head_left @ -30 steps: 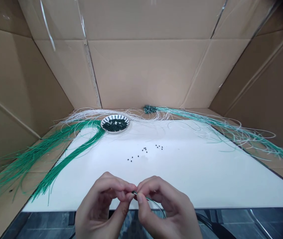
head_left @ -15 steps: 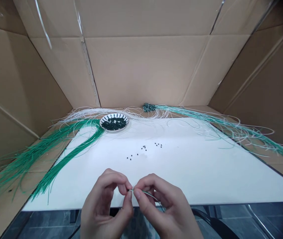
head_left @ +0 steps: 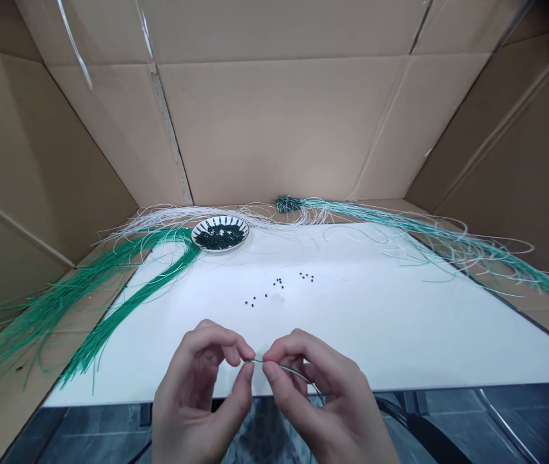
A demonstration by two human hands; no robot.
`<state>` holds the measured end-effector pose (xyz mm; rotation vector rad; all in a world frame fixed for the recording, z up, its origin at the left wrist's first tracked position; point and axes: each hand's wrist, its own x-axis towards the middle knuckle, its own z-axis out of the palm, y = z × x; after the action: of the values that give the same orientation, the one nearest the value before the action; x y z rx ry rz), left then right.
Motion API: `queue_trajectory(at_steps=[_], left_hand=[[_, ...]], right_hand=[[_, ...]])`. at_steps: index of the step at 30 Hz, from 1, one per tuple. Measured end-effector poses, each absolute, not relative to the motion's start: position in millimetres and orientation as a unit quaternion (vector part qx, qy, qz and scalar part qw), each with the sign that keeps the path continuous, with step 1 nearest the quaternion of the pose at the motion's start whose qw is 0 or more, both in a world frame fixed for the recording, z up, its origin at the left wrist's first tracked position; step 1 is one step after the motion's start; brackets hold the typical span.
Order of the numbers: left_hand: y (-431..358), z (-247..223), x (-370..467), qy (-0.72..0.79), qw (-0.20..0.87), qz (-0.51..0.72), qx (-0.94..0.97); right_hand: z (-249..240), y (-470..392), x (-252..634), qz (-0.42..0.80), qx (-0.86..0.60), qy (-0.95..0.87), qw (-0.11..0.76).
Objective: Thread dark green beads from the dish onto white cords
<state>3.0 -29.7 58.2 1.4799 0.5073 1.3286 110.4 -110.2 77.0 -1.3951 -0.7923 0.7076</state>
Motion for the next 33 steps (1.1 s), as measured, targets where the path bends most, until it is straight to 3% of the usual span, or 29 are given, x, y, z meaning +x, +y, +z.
queue_trajectory(at_steps=[11,33], left_hand=[[-25.9,63.2,7.1,0.320,0.740,0.401,0.435],[-27.3,65.8,7.1,0.312,0.748,0.414,0.415]], right_hand=[[69.9,-109.1,105.4,0.250,-0.611,-0.316,0.681],[58.3,-106.3,108.8,0.333,-0.590,-0.315,0.665]])
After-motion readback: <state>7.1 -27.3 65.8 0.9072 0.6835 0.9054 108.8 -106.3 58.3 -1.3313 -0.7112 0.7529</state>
